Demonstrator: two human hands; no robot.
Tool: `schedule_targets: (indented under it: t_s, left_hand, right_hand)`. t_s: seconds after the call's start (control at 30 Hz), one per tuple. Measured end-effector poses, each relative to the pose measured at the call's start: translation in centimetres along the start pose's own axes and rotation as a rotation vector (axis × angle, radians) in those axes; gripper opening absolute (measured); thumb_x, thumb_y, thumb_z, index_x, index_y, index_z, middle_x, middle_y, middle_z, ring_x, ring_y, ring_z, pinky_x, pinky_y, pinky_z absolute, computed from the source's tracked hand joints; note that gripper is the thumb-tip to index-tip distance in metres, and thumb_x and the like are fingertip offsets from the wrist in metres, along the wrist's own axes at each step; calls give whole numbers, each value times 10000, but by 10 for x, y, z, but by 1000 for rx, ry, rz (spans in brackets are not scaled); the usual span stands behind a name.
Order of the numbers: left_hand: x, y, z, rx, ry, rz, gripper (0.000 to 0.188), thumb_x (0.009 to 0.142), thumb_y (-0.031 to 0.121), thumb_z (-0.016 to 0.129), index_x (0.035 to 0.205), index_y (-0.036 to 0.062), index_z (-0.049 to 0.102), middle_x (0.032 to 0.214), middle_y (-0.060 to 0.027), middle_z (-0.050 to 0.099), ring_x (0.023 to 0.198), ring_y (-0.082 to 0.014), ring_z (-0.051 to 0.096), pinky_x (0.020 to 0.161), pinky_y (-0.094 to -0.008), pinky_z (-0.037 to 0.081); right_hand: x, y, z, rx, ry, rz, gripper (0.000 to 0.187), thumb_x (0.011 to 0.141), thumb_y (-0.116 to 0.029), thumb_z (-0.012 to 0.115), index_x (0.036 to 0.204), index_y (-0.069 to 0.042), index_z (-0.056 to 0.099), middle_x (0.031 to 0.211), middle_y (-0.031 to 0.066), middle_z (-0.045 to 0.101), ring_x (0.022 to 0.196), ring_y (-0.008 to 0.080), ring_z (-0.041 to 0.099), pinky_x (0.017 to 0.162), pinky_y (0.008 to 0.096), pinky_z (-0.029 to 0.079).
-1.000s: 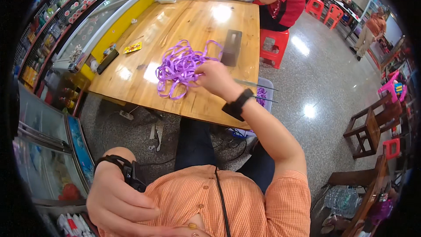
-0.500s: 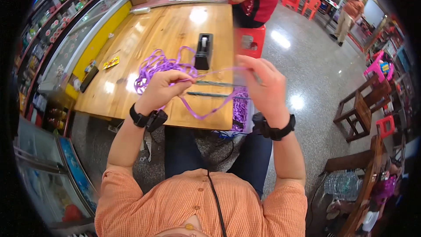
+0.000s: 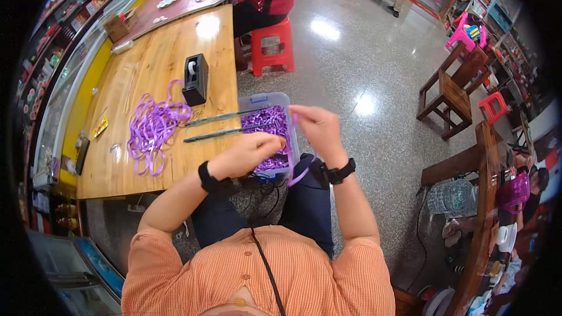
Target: Bundling purple plastic ribbons into groups while sitting at a table.
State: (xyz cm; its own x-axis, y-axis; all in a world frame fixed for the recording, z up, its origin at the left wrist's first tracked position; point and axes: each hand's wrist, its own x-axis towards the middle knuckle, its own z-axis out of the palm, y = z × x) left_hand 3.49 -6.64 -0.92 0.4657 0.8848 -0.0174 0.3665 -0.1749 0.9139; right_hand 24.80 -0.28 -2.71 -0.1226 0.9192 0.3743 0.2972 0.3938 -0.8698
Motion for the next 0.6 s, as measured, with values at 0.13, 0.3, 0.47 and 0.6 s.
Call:
schedule_targets:
  t_s: [0.13,0.3,0.47,0.6]
  left_hand:
    - [42,-10,5,-897,2,-401,433,1048,374,482,1160,-13,641,1029,-93,687,976,-192,650,869,-338,525]
    - [64,-1,3,-992,-62,-276,323,1019,282,560,1148,-3,636,916,-57,674,859,-148,650,790,-274,541]
    - [54,16,0,-598,-35,-191,236,1015,195,564,1096,-2,666,817,4,638,736,-77,588,689,-217,488]
    - [42,26,-2,-426,-68,-99,255,1023,189,534,1081,-9,682,774,33,598,721,-51,543,659,-203,429]
  right_hand:
    - [-25,-17,2,-133,-63,-369,250,786,10,678,999,-90,763,876,85,711,772,230,683,682,321,541]
    - [-56,-12,7,-231,-100,-651,229,738,-2,714,934,-114,751,874,49,689,771,254,666,668,348,554]
    - [-70,-2,-9,-119,-192,-541,356,716,53,676,1035,-93,737,938,80,687,670,202,603,598,315,505]
    - [-52,8,-10,-30,49,-148,534,768,21,686,1284,-90,600,1142,59,636,657,71,539,573,219,451]
